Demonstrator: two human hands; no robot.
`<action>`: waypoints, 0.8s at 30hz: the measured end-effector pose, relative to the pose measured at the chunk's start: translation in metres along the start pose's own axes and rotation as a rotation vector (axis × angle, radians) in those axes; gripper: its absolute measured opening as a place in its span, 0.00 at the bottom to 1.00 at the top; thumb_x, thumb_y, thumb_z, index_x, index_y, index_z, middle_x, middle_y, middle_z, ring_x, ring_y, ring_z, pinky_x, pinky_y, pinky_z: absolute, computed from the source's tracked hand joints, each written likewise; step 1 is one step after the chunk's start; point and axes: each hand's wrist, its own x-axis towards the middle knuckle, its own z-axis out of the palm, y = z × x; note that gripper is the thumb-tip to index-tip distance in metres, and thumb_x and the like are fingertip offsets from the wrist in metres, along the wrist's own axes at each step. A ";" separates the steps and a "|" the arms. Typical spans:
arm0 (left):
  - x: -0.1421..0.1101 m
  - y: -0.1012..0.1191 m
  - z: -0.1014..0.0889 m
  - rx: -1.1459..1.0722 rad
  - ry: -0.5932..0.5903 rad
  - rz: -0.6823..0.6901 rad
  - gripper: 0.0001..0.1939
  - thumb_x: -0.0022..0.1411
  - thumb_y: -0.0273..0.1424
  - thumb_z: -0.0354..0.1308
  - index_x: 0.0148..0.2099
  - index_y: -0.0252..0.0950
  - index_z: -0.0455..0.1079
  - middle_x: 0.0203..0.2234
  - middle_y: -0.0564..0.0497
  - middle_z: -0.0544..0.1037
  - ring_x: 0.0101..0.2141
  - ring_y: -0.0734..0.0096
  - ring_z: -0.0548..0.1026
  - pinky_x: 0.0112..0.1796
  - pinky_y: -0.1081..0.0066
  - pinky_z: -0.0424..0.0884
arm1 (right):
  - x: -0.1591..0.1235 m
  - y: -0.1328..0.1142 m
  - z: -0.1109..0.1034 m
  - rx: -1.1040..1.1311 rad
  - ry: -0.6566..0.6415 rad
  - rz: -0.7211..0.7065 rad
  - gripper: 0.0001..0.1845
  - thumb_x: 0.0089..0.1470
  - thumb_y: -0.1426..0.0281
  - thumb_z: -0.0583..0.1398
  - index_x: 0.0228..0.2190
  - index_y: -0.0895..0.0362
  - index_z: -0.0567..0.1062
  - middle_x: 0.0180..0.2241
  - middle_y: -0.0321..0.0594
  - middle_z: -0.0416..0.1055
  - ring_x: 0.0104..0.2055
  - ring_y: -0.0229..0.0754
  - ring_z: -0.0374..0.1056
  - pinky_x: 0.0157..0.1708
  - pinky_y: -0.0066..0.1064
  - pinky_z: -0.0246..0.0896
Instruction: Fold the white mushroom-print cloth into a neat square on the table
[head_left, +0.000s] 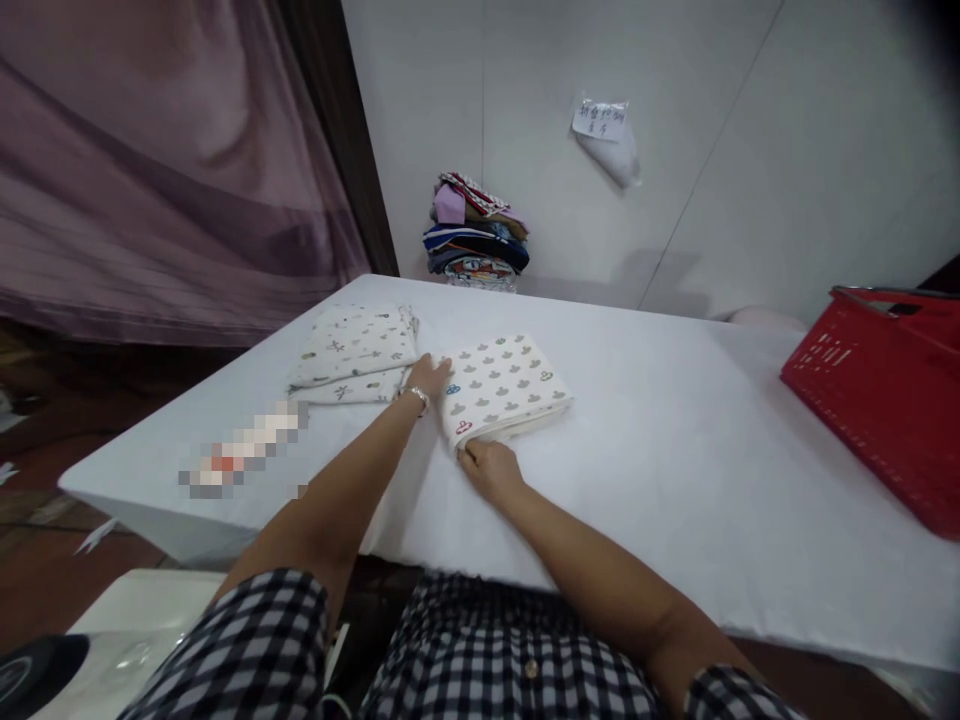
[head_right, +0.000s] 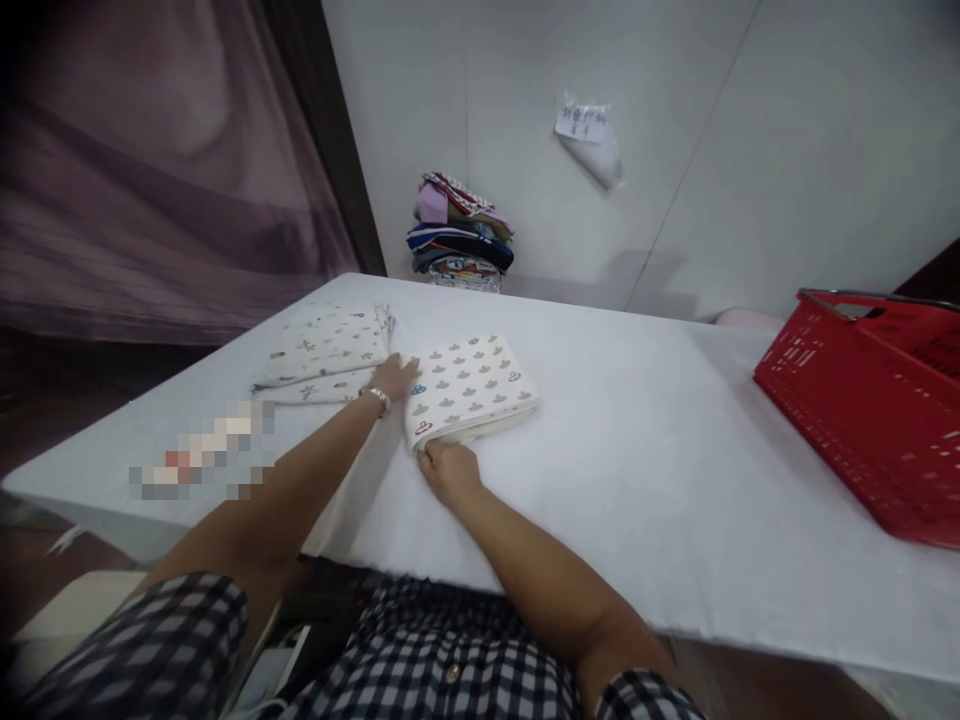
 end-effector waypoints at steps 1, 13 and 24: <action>-0.013 0.000 0.000 -0.013 -0.003 0.017 0.30 0.62 0.43 0.46 0.60 0.30 0.57 0.58 0.36 0.62 0.58 0.58 0.61 0.55 0.61 0.59 | 0.000 0.000 0.000 -0.005 0.000 0.002 0.16 0.61 0.63 0.49 0.31 0.54 0.75 0.30 0.37 0.75 0.30 0.37 0.67 0.27 0.27 0.47; -0.116 -0.012 0.039 -0.151 0.097 0.508 0.22 0.64 0.41 0.43 0.52 0.37 0.69 0.57 0.45 0.65 0.61 0.57 0.54 0.58 0.53 0.55 | -0.005 0.000 -0.010 -0.018 -0.051 -0.115 0.16 0.57 0.66 0.51 0.39 0.57 0.75 0.36 0.44 0.76 0.36 0.44 0.71 0.32 0.29 0.57; -0.131 -0.005 0.036 -0.098 0.142 0.484 0.33 0.53 0.45 0.57 0.59 0.38 0.60 0.60 0.43 0.60 0.61 0.52 0.53 0.58 0.51 0.54 | -0.010 0.131 -0.070 0.462 0.569 0.271 0.18 0.50 0.66 0.54 0.43 0.55 0.75 0.35 0.38 0.74 0.32 0.39 0.67 0.36 0.31 0.63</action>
